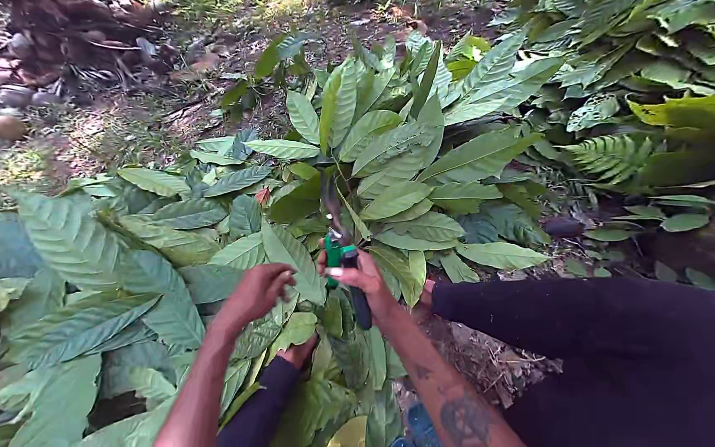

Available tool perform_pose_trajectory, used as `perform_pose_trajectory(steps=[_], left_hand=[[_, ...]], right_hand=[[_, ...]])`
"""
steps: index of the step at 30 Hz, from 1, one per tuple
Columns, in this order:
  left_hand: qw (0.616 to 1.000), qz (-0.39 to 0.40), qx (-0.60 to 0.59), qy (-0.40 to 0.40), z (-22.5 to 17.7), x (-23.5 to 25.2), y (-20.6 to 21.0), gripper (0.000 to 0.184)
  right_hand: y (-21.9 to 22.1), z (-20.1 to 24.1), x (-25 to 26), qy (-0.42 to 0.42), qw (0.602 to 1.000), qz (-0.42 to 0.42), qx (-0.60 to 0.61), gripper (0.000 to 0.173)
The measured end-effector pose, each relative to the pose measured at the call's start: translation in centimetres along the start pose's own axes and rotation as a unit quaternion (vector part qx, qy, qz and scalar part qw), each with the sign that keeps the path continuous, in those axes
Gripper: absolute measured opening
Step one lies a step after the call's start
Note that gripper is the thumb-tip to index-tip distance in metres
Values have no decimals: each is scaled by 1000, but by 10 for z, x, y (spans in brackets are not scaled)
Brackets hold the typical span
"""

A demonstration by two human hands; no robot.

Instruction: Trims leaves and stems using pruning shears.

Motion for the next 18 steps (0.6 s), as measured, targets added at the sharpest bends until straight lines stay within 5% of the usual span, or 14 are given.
perform_pose_trajectory(steps=[2, 5, 9, 11, 14, 18], left_hand=[[998, 53, 19, -22, 8, 85, 69, 38], [998, 1, 0, -68, 29, 149, 133, 40], [985, -98, -43, -132, 49, 150, 164, 37], [985, -90, -78, -122, 50, 147, 176, 45], [977, -98, -163, -92, 35, 142, 175, 32], [887, -230, -401, -12, 9, 103, 132, 29]], right_hand=[[-57, 17, 6, -13, 996, -80, -22, 58], [-128, 39, 6, -42, 984, -171, 13, 55], [-162, 38, -3, -27, 966, -240, 87, 43], [-156, 27, -5, 3, 963, -253, 91, 40], [-136, 20, -9, 39, 967, -237, 85, 41], [-118, 38, -11, 23, 983, -184, 10, 47]])
Point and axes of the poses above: each hand's wrist, its own x-axis towards the middle knuckle, its own y-axis out of the palm, z = x × y, the point moved 9 cm from there along x, towards the middle knuckle, and after that the axes turned 1 degree about -x, right-handed, at the moved point
